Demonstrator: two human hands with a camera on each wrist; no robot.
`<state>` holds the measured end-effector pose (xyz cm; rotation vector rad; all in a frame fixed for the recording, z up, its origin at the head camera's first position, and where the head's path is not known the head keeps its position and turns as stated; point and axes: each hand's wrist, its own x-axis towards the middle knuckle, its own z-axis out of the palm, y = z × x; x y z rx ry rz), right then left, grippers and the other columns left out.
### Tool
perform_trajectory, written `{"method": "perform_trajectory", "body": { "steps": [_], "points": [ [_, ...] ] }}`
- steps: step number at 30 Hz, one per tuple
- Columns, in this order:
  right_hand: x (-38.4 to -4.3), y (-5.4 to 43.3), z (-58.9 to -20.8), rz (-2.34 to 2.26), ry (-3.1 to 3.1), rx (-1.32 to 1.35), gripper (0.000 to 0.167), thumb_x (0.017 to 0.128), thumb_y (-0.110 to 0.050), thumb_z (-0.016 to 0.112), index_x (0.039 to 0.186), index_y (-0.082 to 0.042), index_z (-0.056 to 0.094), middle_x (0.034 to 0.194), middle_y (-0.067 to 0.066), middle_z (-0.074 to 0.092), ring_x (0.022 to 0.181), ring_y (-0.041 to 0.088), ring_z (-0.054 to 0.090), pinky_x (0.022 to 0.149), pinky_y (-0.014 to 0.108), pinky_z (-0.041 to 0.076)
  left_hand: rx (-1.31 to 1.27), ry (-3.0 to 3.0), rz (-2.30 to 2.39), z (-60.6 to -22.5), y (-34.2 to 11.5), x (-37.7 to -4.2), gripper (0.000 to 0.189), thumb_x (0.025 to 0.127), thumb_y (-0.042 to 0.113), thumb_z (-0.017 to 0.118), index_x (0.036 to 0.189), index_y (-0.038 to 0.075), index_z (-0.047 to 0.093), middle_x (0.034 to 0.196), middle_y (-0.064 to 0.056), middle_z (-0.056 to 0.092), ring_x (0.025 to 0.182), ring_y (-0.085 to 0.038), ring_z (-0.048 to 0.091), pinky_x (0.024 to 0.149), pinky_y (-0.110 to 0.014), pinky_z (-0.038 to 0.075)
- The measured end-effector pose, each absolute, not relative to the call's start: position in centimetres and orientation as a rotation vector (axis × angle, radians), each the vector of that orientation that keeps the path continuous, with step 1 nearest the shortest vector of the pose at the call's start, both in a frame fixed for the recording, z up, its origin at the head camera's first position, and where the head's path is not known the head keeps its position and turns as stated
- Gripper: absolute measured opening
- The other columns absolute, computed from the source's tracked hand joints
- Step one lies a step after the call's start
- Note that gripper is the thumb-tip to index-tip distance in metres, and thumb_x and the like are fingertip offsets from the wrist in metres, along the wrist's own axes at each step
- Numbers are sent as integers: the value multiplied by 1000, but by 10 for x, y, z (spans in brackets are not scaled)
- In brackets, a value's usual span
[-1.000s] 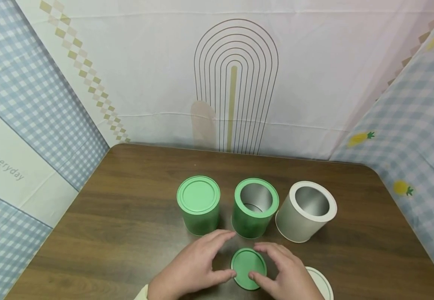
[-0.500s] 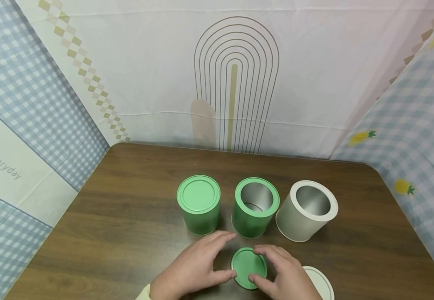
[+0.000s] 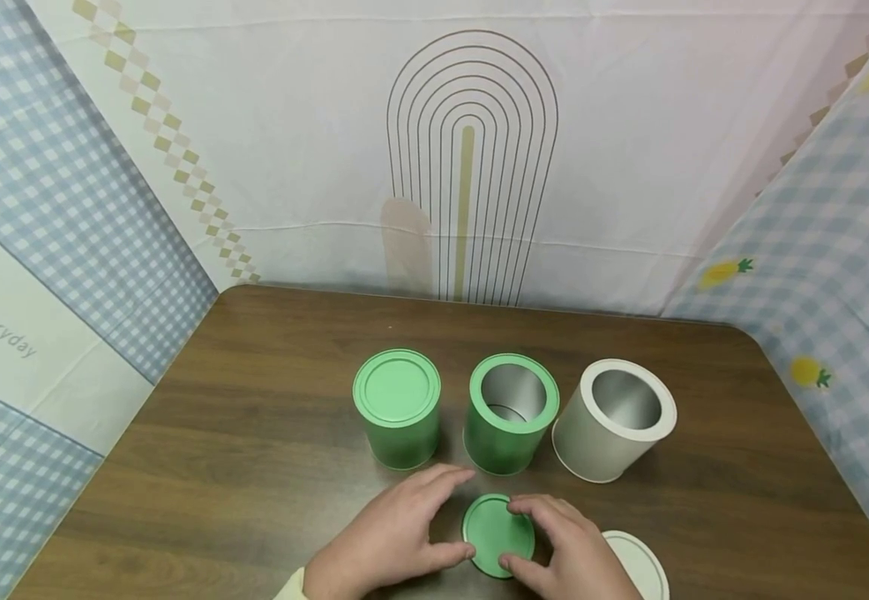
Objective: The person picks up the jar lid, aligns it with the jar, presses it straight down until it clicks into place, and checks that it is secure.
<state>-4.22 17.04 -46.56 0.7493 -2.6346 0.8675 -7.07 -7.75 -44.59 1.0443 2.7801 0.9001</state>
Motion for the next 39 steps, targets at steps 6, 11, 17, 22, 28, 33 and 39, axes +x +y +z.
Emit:
{"method": "perform_trajectory", "body": {
  "steps": [6,11,17,22,28,33,39],
  "points": [
    [-42,170,-468,868,-2697,723,52,65,-25,94,110,-16,69,106,-9,68,96,12,64,77,33,56,1057,2776,881,-451,-76,-71,70,85,41,79,142,9,53,139,3,57,127,-11,54,104,-32,48],
    [-42,171,-469,881,-2743,716,50,67,-25,93,110,-15,69,106,-9,68,96,13,64,78,33,56,1073,2784,855,-454,-73,-70,69,84,40,79,141,9,54,136,3,58,124,-10,55,102,-31,49],
    [-43,173,-468,904,-2819,684,50,70,-28,92,112,-16,69,109,-8,67,98,14,63,80,34,55,1112,2788,825,-457,-71,-68,68,84,40,80,139,8,55,133,2,60,121,-10,57,100,-30,50],
    [-43,173,-468,895,-2845,669,51,70,-29,92,113,-16,68,110,-8,67,99,15,63,81,35,56,1121,2789,818,-459,-71,-68,68,84,41,79,139,9,55,133,2,60,120,-9,57,99,-29,50],
    [-43,174,-468,894,-2892,644,52,70,-31,91,114,-16,68,112,-8,66,101,16,63,82,36,55,1122,2783,819,-461,-70,-68,68,84,42,79,139,9,55,132,4,60,118,-9,58,98,-28,50],
    [-44,175,-471,877,-2912,650,55,68,-33,92,115,-16,67,114,-7,65,102,18,62,83,37,55,1116,2780,801,-463,-69,-68,68,85,43,79,139,10,55,131,4,61,118,-8,58,97,-28,51],
    [-45,179,-476,876,-2916,738,62,67,-35,93,118,-13,65,114,-5,64,101,20,61,82,37,55,1087,2769,774,-465,-69,-68,69,83,43,79,139,11,55,131,5,61,119,-8,58,97,-29,50]
  ]
}}
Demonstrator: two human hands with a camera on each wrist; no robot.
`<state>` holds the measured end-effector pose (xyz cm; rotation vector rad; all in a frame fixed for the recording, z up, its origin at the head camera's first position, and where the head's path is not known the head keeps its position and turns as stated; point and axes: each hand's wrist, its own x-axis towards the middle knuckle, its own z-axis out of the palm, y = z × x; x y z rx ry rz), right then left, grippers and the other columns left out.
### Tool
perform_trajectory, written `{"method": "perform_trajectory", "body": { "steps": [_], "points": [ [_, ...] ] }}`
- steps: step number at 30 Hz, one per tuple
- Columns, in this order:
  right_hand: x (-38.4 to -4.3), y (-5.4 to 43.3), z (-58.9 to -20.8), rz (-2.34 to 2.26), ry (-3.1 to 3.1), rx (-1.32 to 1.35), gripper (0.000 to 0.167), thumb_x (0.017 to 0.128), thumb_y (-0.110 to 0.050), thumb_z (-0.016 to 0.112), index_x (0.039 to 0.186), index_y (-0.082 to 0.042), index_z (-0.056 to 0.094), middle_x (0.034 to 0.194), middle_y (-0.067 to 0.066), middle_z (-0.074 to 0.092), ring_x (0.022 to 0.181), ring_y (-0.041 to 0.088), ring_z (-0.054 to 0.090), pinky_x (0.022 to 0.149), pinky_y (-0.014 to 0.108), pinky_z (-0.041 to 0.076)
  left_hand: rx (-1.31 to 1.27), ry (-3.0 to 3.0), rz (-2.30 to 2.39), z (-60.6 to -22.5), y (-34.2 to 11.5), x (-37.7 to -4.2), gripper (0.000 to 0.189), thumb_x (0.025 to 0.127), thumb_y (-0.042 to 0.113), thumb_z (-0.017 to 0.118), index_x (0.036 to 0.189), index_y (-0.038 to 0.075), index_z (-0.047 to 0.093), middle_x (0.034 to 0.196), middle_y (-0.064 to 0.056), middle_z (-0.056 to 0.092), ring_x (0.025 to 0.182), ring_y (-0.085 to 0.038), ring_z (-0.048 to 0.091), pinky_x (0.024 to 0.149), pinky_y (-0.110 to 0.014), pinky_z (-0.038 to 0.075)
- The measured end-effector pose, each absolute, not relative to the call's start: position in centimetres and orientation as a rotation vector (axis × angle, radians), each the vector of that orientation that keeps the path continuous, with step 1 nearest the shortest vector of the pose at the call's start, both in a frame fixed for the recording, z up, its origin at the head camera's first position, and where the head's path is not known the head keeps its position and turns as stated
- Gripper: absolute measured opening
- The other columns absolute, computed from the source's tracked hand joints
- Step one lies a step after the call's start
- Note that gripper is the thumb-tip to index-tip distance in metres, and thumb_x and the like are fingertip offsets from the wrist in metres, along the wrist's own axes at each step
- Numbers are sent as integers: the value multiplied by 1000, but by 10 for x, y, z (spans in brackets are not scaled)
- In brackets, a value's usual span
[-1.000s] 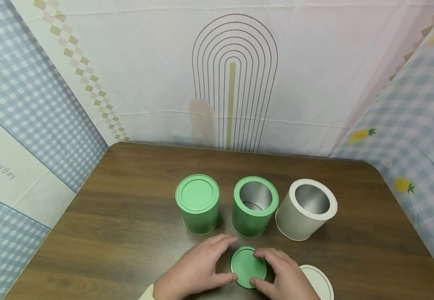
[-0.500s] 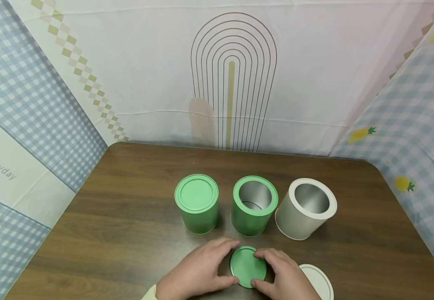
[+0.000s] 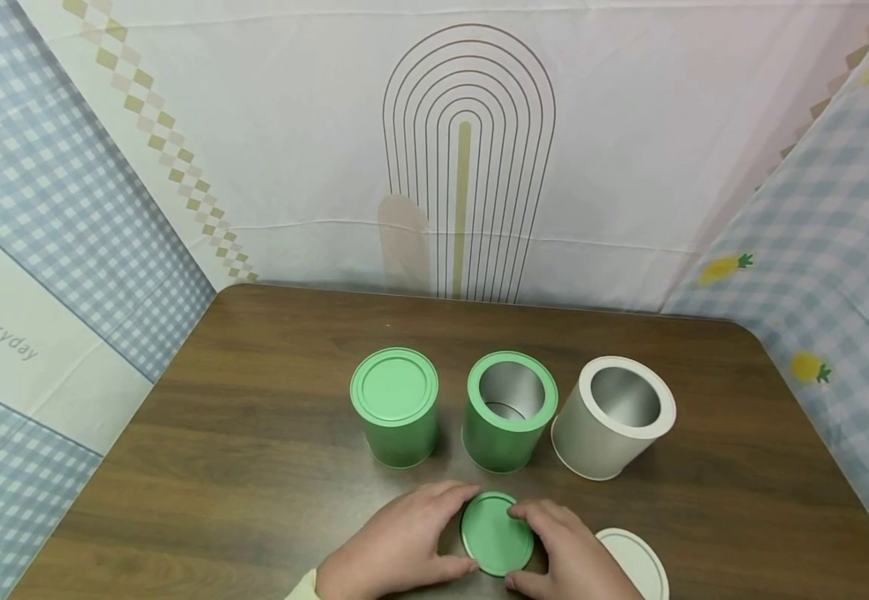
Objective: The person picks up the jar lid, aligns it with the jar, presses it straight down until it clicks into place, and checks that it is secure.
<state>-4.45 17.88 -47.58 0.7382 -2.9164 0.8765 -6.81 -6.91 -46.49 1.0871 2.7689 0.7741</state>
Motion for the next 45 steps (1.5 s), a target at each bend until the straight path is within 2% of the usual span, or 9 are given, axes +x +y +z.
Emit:
{"method": "perform_trajectory", "body": {
  "steps": [8,18,30,45],
  "points": [
    [-45,181,-479,849,-2913,758,64,66,-36,93,119,-12,65,115,-3,64,102,22,61,83,41,55,1093,2758,728,-467,-71,-67,70,82,46,79,139,12,55,133,5,60,122,-10,57,100,-32,50],
    [-46,179,-479,774,-2986,756,64,66,-22,93,121,-8,64,119,3,63,106,27,61,86,48,54,1109,2749,705,-469,-69,-69,71,82,47,78,140,11,55,134,6,59,123,-10,55,101,-32,49],
    [-46,165,-471,567,-3074,744,63,68,-18,92,123,-9,63,115,0,60,103,23,58,80,44,54,1136,2725,727,-470,-68,-70,70,82,45,79,139,12,56,133,6,59,123,-9,55,102,-33,48],
    [-46,163,-467,564,-3083,726,64,68,-21,91,125,-9,63,116,1,62,104,23,60,82,45,55,1148,2728,749,-471,-69,-71,70,80,42,81,138,11,56,134,6,60,123,-10,55,102,-32,48]
  ]
}}
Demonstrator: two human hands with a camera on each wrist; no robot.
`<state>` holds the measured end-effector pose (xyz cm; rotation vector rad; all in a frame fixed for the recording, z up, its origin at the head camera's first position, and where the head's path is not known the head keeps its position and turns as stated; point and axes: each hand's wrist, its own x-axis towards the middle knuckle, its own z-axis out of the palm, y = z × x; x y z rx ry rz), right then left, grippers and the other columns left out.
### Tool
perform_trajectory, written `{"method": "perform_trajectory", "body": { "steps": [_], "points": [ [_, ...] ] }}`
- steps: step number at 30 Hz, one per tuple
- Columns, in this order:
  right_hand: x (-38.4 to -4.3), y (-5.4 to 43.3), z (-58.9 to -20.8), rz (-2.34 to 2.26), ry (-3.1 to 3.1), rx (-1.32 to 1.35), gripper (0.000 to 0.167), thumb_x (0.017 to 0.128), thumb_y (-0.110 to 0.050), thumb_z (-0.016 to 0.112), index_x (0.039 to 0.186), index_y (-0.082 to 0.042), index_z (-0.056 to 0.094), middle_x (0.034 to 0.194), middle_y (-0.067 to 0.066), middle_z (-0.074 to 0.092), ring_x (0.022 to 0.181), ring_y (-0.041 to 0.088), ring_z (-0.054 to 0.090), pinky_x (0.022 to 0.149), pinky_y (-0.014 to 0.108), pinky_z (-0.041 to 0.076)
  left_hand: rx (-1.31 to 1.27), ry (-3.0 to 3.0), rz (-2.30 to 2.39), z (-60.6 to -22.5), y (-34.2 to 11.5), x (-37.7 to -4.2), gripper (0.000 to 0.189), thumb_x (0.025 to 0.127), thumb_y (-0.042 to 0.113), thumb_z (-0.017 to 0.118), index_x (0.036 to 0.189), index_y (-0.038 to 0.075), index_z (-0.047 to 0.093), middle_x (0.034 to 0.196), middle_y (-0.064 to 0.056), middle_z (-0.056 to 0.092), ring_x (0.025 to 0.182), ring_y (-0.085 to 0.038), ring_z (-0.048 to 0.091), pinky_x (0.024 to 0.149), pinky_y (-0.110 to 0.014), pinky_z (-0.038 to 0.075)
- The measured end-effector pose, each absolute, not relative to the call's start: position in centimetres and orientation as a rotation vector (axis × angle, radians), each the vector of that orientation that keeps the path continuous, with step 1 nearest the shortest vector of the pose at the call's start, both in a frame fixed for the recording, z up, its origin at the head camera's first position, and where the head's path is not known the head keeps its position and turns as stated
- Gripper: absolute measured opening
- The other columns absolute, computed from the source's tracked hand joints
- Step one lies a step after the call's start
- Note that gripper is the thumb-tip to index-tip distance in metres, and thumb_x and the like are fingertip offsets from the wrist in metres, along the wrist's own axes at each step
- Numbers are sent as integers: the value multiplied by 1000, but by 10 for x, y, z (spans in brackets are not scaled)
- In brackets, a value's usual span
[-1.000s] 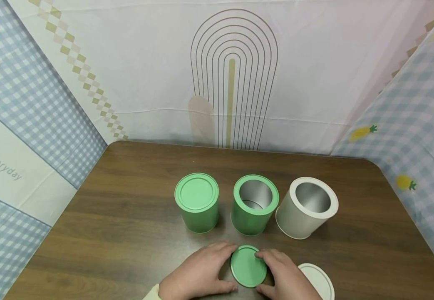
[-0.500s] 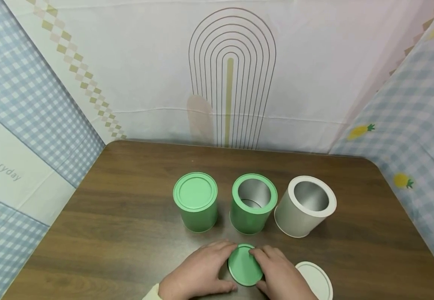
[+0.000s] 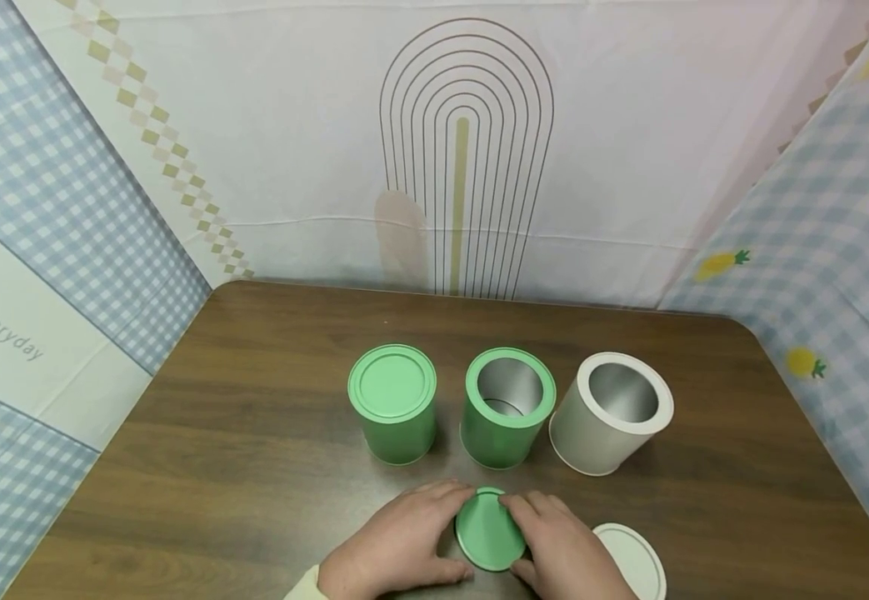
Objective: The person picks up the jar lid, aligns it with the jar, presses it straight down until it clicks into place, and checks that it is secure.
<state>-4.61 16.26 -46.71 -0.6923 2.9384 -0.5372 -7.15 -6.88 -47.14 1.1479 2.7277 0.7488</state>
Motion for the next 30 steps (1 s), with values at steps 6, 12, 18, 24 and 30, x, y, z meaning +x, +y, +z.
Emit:
{"method": "perform_trajectory", "body": {
  "steps": [6,12,18,24,30],
  "points": [
    [-45,164,-470,-507,2998,-786,62,71,-23,90,125,-10,63,113,0,62,101,21,60,80,42,55,1120,2724,760,-472,-70,-71,70,80,40,82,139,12,56,134,6,60,124,-10,55,102,-32,48],
    [-43,166,-471,-555,2996,-803,64,72,-27,90,128,-11,62,115,-3,62,103,18,59,83,40,55,1089,2744,751,-472,-70,-71,69,79,37,83,138,11,57,133,5,61,123,-11,56,102,-32,48],
    [-44,169,-471,-627,2993,-823,64,72,-26,90,127,-11,62,116,-5,62,104,16,59,85,39,54,1052,2765,723,-472,-68,-72,66,79,32,85,136,12,59,131,6,62,122,-11,57,101,-30,49],
    [-44,171,-471,-682,2967,-809,64,73,-25,90,128,-12,61,117,-6,62,105,16,60,86,40,54,1058,2775,715,-475,-68,-74,59,81,26,84,134,14,60,128,7,63,118,-9,58,99,-28,49],
    [-44,172,-472,-716,2991,-816,63,72,-24,90,127,-14,62,117,-6,63,105,17,61,86,40,55,1017,2772,716,-476,-68,-75,60,81,29,84,134,15,60,129,7,62,118,-10,58,98,-31,50]
  ]
}}
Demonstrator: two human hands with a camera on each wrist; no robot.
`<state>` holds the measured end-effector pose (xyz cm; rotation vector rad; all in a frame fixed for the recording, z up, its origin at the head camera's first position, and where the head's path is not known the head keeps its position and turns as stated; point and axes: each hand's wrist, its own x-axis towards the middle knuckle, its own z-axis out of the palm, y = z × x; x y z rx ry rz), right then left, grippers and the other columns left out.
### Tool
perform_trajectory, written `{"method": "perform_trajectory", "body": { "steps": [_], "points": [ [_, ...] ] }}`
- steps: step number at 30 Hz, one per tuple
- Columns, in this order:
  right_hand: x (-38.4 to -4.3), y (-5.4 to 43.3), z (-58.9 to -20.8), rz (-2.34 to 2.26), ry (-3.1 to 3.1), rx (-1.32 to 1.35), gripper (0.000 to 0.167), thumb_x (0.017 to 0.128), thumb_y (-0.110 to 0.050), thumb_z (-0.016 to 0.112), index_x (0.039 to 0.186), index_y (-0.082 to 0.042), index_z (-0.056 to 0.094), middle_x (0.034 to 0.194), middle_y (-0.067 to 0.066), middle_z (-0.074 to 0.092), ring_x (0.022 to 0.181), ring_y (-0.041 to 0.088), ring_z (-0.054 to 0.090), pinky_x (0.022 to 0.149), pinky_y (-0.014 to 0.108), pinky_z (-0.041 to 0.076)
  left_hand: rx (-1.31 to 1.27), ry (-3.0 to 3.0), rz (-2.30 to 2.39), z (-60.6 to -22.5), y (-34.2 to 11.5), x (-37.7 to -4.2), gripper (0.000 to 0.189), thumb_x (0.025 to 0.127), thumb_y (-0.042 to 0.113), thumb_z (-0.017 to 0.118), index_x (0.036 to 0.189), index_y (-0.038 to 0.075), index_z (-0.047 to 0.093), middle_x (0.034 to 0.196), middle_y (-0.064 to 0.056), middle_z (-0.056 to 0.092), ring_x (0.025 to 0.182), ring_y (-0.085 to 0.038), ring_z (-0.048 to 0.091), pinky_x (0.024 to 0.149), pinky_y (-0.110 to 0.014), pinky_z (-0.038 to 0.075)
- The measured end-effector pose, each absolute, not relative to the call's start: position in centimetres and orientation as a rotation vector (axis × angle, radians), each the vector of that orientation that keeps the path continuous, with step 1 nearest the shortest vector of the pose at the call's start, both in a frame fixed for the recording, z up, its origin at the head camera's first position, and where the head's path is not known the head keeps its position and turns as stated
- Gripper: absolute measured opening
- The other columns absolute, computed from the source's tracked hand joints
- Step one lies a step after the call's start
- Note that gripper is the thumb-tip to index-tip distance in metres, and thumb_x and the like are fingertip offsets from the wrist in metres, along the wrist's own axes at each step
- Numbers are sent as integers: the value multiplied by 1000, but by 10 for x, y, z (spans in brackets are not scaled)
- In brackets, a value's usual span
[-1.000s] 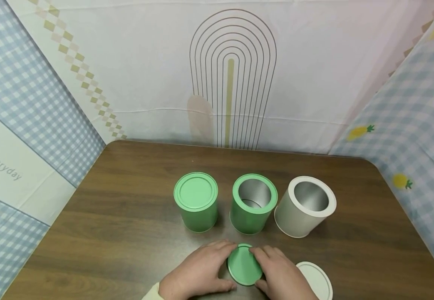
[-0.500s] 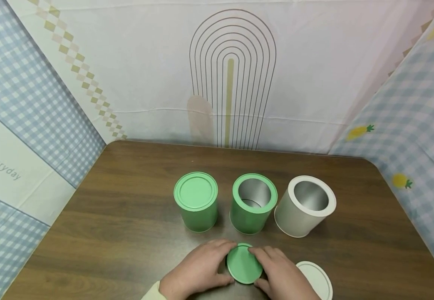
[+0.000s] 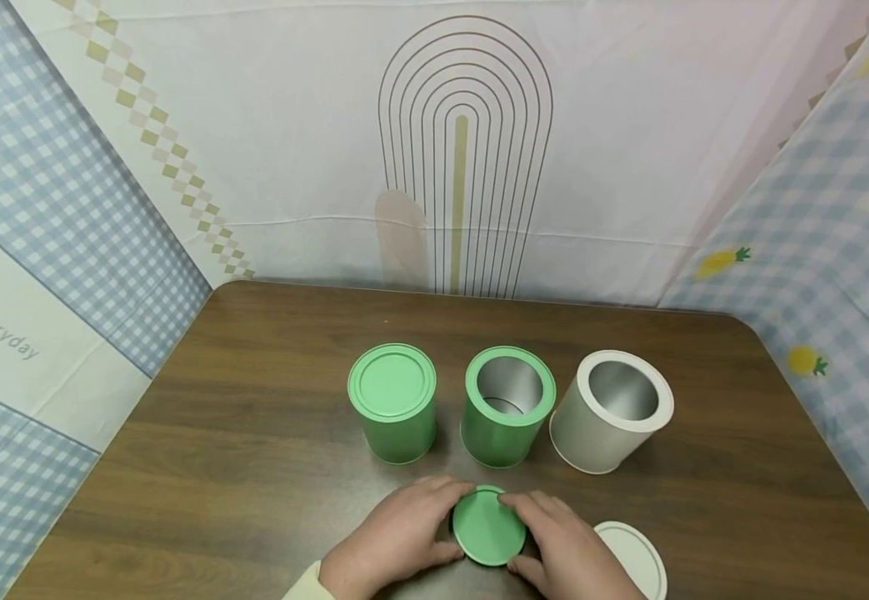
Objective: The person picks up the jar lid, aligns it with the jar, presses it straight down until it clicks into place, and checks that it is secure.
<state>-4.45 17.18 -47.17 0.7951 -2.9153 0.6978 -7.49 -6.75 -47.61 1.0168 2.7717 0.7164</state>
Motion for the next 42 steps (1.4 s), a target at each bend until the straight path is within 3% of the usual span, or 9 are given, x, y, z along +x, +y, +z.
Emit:
{"method": "perform_trajectory", "body": {
  "steps": [23,42],
  "points": [
    [-44,175,-468,852,-2872,733,65,69,-22,92,127,-12,63,121,-4,66,105,17,65,86,38,56,956,2752,776,-473,-71,-78,66,76,32,88,134,17,61,126,9,63,116,-8,59,96,-32,51],
    [-41,179,-464,815,-2725,773,70,63,-22,95,125,-14,64,117,-5,67,102,14,66,83,35,57,1062,2821,769,-466,-72,-74,67,76,36,88,135,16,60,126,9,64,115,-7,59,98,-35,50]
  ]
}}
